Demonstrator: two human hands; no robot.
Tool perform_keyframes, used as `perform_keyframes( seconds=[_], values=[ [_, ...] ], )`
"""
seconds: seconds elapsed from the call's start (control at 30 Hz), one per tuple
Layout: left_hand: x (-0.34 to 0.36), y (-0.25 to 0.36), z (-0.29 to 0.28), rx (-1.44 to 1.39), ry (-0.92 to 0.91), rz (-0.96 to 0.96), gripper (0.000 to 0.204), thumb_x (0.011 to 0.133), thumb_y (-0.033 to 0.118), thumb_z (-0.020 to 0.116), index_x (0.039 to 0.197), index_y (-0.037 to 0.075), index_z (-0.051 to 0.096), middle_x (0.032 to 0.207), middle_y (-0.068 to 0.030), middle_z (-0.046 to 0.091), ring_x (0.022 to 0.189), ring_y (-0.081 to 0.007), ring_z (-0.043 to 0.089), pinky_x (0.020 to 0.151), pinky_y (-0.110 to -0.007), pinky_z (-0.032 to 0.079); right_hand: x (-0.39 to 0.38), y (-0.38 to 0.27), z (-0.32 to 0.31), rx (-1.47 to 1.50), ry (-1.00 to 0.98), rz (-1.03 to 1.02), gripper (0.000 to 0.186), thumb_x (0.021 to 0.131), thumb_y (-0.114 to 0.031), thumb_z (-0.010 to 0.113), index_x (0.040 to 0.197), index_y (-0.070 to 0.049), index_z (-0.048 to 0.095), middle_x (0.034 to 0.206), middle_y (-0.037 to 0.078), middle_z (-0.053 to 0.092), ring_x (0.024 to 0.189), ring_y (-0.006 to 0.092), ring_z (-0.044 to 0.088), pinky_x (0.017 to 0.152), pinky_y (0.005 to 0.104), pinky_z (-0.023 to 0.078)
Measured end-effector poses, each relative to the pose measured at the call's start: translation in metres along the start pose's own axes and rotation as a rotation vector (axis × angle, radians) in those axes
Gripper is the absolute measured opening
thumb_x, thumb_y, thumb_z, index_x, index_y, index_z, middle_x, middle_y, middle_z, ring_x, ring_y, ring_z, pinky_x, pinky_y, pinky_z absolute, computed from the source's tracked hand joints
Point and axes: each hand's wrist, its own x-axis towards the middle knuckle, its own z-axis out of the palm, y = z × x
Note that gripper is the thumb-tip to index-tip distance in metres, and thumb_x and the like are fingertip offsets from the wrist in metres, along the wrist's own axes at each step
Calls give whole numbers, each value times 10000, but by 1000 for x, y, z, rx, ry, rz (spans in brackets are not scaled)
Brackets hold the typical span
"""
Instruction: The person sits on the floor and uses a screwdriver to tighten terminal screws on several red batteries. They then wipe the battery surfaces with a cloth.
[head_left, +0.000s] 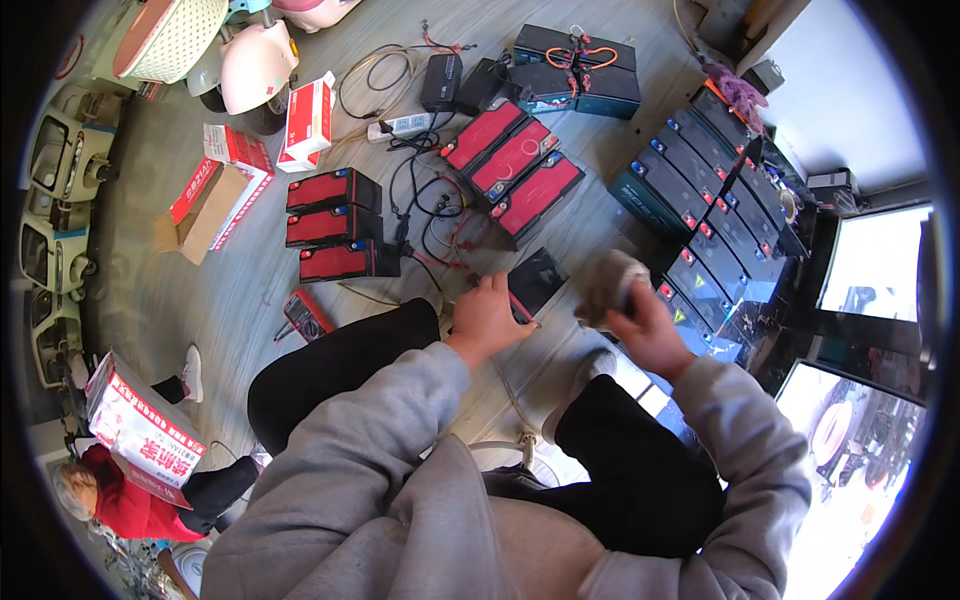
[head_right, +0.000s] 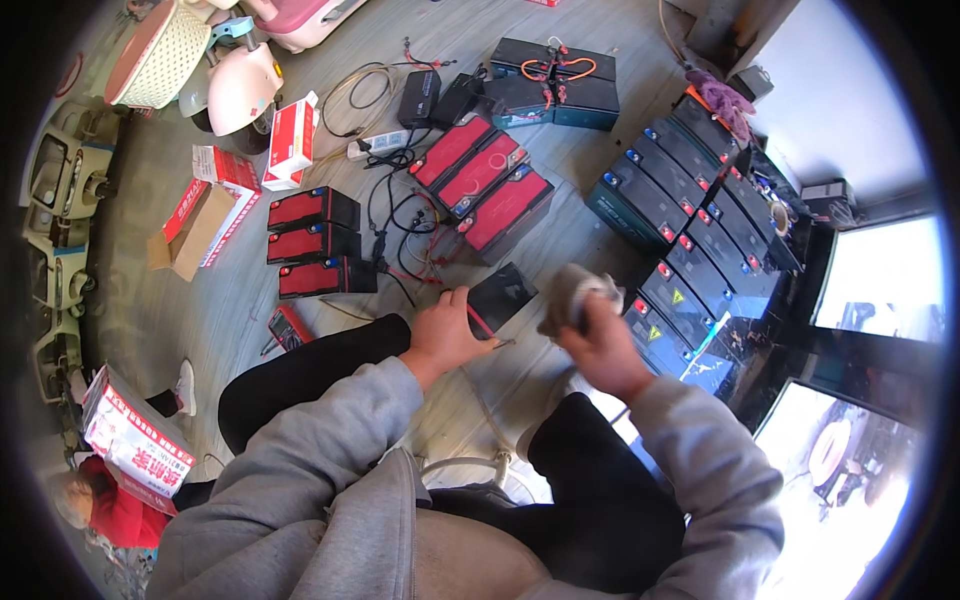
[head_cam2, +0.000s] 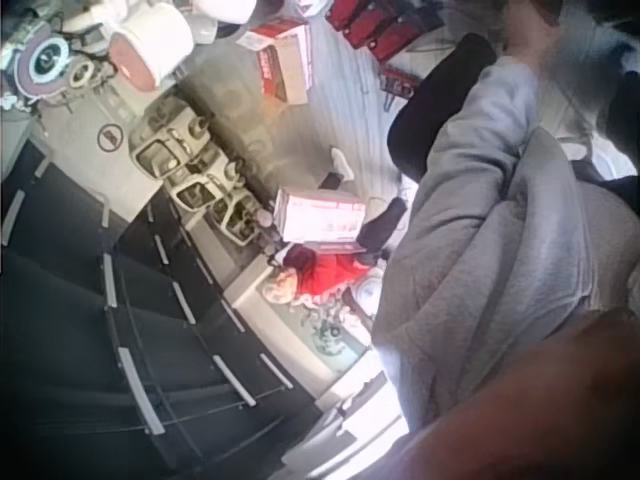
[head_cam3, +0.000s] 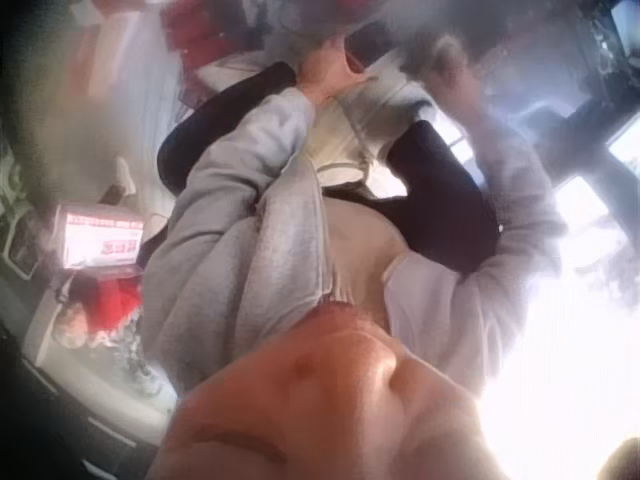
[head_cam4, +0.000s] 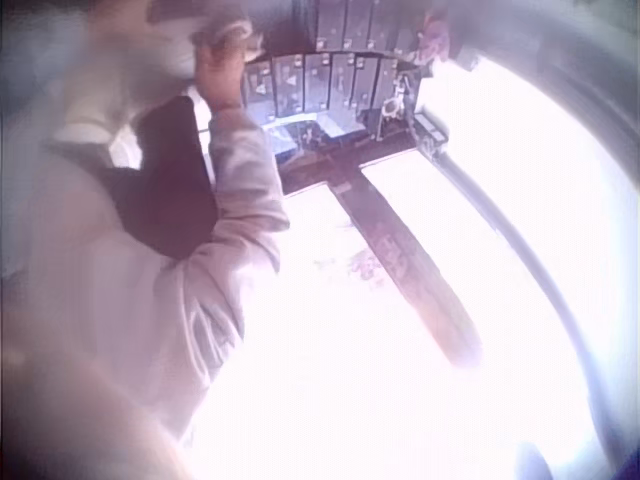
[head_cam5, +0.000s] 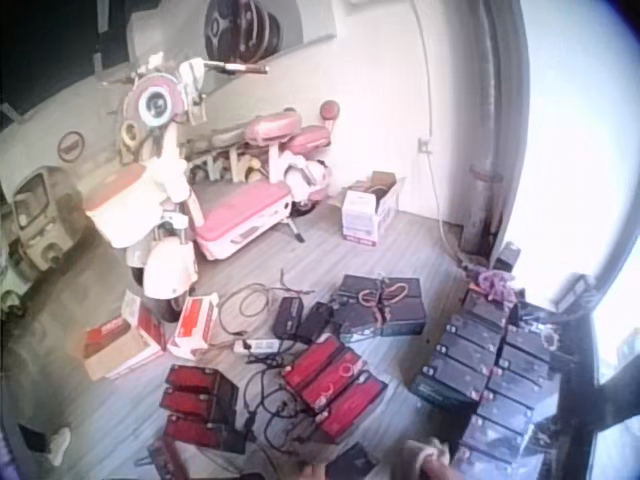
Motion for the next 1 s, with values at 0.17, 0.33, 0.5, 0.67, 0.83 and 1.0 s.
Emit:
perform_keyframes(
  seconds=[0.17, 0.33, 0.5, 0.67, 0.83, 1.0],
  values=[
    [-22, -23, 7, -106, 89, 40, 860, 578, 478, 865, 1211, 31, 491, 1074, -193, 619, 910, -361, 670, 741, -459, 562, 43, 1, 129, -670, -283, 71, 333, 844, -127, 579, 1163, -35, 613, 1179, 214, 558, 1116, 378, 527, 978, 521, 430],
    [-42, -46, 12, -107, 84, 51, 897, 583, 423, 874, 1270, 17, 465, 1131, -198, 614, 974, -367, 652, 774, -442, 554, 68, 49, 138, -765, 173, 162, 310, 848, -152, 580, 1142, -102, 663, 1273, 109, 587, 1035, 389, 562, 929, 504, 453],
    [-48, -59, 19, -99, 86, 80, 908, 593, 378, 875, 1301, 2, 448, 1146, -205, 613, 1007, -373, 642, 801, -437, 552, 35, 29, 170, -720, 180, 120, 239, 858, -112, 563, 1061, -52, 674, 1433, 143, 474, 1080, 386, 554, 930, 448, 515],
    [-48, -58, 18, -77, 100, 99, 942, 591, 392, 878, 1327, 0, 440, 1175, -211, 610, 1009, -367, 650, 792, -432, 560, 58, 23, 161, -667, 123, 157, 208, 809, -75, 593, 988, -23, 683, 1405, 127, 501, 1096, 360, 563, 927, 421, 522],
    [-36, -46, 2, -41, 4, 71, 959, 595, 418, 871, 1346, 11, 437, 1146, -216, 624, 972, -385, 662, 796, -445, 558, 56, 56, 160, -485, 345, 120, 257, 798, 26, 532, 1015, -7, 666, 1342, 182, 532, 1128, 396, 558, 983, 417, 484],
    [-28, -38, 2, 59, 30, 41, 960, 622, 475, 845, 1363, 21, 436, 1148, -221, 625, 963, -382, 667, 785, -459, 555, -8, 105, 205, 692, 1039, 395, 284, 870, 14, 461, 1081, -10, 650, 1044, 112, 653, 965, 236, 620, 888, 349, 494]
  ],
)
